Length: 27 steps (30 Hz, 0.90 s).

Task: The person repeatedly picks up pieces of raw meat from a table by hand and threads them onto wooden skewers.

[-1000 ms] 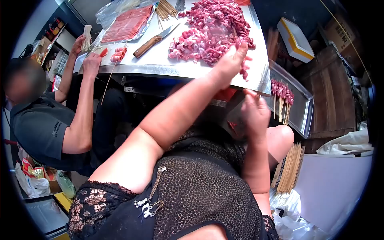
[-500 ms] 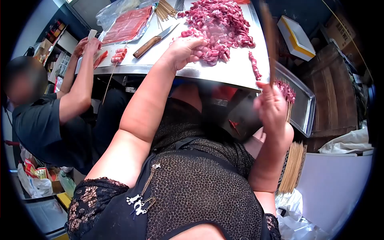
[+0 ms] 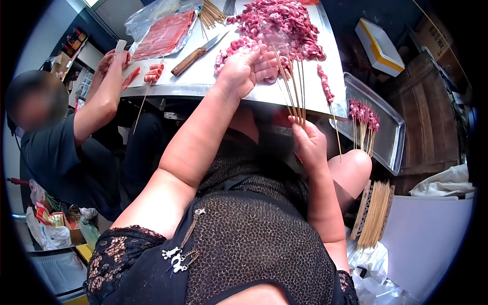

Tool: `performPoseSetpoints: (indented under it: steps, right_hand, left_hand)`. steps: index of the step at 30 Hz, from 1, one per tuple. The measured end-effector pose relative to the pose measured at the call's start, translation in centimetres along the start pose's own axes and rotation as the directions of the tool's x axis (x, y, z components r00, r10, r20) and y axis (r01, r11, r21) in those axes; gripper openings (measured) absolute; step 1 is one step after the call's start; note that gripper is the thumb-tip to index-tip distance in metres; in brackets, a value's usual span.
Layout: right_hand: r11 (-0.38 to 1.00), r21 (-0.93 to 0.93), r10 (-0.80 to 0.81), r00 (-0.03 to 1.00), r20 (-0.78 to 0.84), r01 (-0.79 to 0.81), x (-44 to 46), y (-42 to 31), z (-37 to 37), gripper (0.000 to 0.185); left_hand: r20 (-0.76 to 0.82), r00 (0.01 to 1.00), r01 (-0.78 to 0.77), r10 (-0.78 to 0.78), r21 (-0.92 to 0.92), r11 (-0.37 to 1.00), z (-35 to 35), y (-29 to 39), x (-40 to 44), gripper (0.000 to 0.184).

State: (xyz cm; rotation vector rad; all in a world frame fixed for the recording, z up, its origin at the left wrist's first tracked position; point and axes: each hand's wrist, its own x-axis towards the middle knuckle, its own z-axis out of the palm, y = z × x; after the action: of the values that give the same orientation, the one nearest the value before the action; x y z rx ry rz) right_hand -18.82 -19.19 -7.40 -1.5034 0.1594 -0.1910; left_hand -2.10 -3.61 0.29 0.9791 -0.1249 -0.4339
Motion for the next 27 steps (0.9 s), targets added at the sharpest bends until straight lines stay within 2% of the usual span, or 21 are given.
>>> performPoseSetpoints:
  steps: [2,3,9,12,14,18,27]
  right_hand:
    - [0.983,0.165,0.078,0.997,0.017,-0.08,-0.4,-0.4,0.0,0.019]
    - [0.982,0.169,0.078,0.997,0.02,-0.08,-0.6,-0.6,0.0,0.019]
    - [0.989,0.142,0.053,0.998,-0.038,-0.048,-0.9,-0.8,0.0,0.021]
    - [0.993,0.117,0.032,0.998,-0.049,-0.026,-1.0,-0.8,-0.4,0.021]
    - [0.996,0.053,-0.062,0.996,-0.067,0.066,-1.0,-0.6,-0.8,0.021]
    - [0.993,0.061,-0.097,0.989,-0.114,0.104,-1.3,-0.3,-0.7,0.02]
    - [0.966,-0.208,-0.187,0.972,-0.139,0.157,-1.6,-1.0,-0.5,0.017]
  left_hand:
    - [-0.007,1.0,-0.025,0.025,-0.051,0.998,0.1,-0.1,0.0,0.026]
    - [-0.013,0.999,-0.048,0.047,-0.105,0.993,0.1,0.0,0.0,0.028]
    - [-0.019,0.996,-0.088,0.086,-0.114,0.99,0.2,-0.1,0.3,0.025]
    - [-0.001,0.998,-0.065,0.065,-0.048,0.997,0.4,-0.3,0.3,0.026]
    - [0.036,0.998,-0.044,0.044,0.018,0.999,0.4,-0.4,0.2,0.027]
    - [0.067,0.998,-0.016,0.016,0.005,1.0,0.7,-0.8,0.0,0.027]
    - [0.097,0.995,-0.016,0.016,0.002,1.0,0.5,-0.3,-0.6,0.021]
